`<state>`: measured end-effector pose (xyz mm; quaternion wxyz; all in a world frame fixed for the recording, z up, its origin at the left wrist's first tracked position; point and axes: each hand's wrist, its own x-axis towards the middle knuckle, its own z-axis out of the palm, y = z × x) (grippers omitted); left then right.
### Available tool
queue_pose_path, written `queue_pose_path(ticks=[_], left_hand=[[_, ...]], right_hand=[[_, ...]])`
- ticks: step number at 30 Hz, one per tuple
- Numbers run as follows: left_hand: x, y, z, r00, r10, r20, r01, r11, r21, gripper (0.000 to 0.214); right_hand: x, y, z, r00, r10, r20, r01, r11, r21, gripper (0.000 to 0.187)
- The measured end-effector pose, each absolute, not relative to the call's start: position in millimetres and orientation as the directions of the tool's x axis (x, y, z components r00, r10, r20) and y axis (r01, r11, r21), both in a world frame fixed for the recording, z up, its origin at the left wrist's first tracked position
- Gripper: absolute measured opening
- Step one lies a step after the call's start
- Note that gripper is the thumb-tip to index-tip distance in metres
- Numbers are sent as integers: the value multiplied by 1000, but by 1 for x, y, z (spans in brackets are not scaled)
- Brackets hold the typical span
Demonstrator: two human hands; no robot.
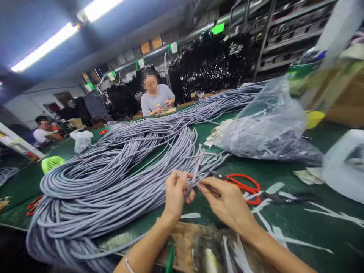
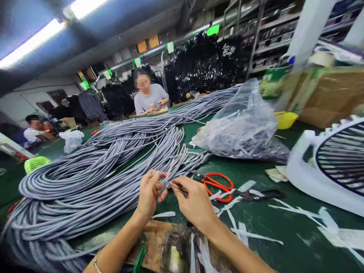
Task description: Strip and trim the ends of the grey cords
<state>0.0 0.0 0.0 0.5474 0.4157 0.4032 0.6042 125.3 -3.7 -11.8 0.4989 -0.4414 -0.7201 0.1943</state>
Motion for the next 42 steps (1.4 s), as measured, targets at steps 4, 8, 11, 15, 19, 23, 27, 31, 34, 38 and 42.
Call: queue_pose_path(ticks=[4, 8, 11, 15, 19, 23, 27, 31, 34, 38, 42], left_hand=[[-6, 0, 8, -58, 993, 106, -384, -120, 916, 33], [-6, -1, 7, 22, 988, 153, -397, -132, 908, 32], [-5, -1, 6, 2, 984, 179, -376, -165, 912, 32], [-3, 0, 3, 104, 988, 111, -255, -82, 963, 32], [-6, 0, 2, 369, 929, 32, 18, -42, 999, 28], [-19, 2, 10, 383, 913, 140, 224, -239, 945, 33], [-34, 3, 20, 333, 901, 277, 410, -403, 818, 20], [-37, 1, 25, 358, 866, 350, 405, -481, 777, 12], [-32, -2, 26, 240, 827, 509, 407, -562, 720, 9], [-29, -4, 24, 72, 751, 657, 455, -611, 648, 11], [-36, 1, 24, -78, 725, 684, 477, -576, 664, 10]], right_hand=[[131, 9, -13, -58, 843, 534, 505, 487, -713, 26], [141, 13, -10, 62, 798, 600, 603, 449, -660, 22], [149, 12, -3, 259, 701, 665, 642, 390, -661, 19], [148, 11, 3, 219, 774, 594, 460, 455, -762, 23], [138, 8, 3, -50, 881, 470, 253, 466, -848, 36], [139, 2, 6, 42, 828, 560, 252, 533, -807, 33], [145, -3, 10, 106, 751, 651, 273, 608, -746, 22], [147, -7, 10, 53, 645, 762, 286, 721, -631, 15], [147, -10, 8, -15, 505, 863, 314, 822, -475, 18], [150, -19, 1, -128, 319, 939, 393, 885, -247, 28], [155, -29, -9, -227, 267, 937, 436, 888, -147, 24]])
